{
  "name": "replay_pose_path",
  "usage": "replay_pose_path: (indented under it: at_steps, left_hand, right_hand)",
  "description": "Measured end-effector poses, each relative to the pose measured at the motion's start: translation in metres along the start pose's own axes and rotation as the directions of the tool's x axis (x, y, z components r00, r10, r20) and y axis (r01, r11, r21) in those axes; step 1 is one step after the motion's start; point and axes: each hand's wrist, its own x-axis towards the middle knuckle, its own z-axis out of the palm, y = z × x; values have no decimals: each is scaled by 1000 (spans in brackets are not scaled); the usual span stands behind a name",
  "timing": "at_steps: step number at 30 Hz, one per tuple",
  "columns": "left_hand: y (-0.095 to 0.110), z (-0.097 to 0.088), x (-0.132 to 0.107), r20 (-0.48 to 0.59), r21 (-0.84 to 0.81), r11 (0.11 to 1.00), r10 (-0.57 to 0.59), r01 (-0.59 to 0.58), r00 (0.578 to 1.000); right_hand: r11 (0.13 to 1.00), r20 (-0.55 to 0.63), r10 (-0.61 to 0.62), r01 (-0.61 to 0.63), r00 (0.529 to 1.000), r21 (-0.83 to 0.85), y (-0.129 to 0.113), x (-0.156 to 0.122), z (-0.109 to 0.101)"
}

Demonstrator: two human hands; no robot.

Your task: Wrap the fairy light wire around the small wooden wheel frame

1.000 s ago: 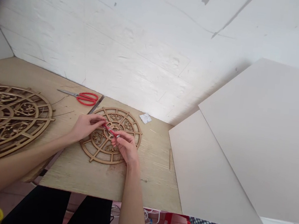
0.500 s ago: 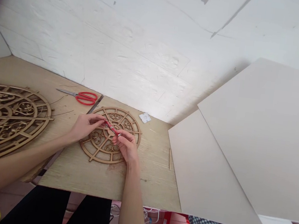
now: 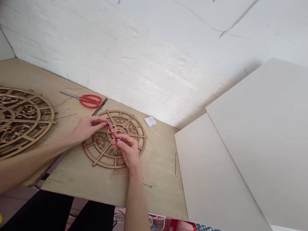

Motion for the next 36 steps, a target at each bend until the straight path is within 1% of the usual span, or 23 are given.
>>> replay_pose_path:
  at_steps: [4, 6, 9, 13, 16, 22, 26, 28, 33, 36]
  left_hand:
    - [-1, 1, -1, 5, -25, 1000, 12, -12, 1000]
    - [-1, 2, -1, 17, -31, 1000, 3, -3, 1000]
    - [0, 3, -2, 8, -38, 999, -18, 18, 1000]
    - [4, 2, 0, -13, -50, 998, -47, 46, 999]
    - [7, 1, 3, -16, -101, 994, -55, 53, 998]
    - [13, 2, 2, 64, -204, 971, -114, 125, 991]
    - [12, 1, 2, 55, -250, 958, -134, 143, 990]
    - [10, 0, 4, 43, -294, 944, -145, 151, 988]
    - [15, 0, 5, 58, -421, 873, -242, 244, 968]
    - [19, 0, 5, 71, -481, 831, -280, 279, 957]
  right_hand:
    - [1000, -9, 0, 0, 1000, 12, 0, 0, 1]
    - [1000, -7, 6, -6, 1000, 1, 0, 0, 1]
    - [999, 0, 24, -24, 1000, -22, 1, -1, 1]
    - [998, 30, 44, -43, 999, -38, 2, -1, 4]
    - [998, 63, 59, -57, 996, -28, 1, 0, 6]
    - [998, 22, 51, -50, 998, -47, -1, 0, 4]
    - [998, 23, 39, -38, 999, -54, -2, 0, 2]
    - [998, 24, 37, -36, 999, -58, -2, 0, 2]
    - [999, 13, 29, -29, 999, -44, -2, 0, 2]
    - [999, 10, 29, -29, 1000, -26, -2, -1, 2]
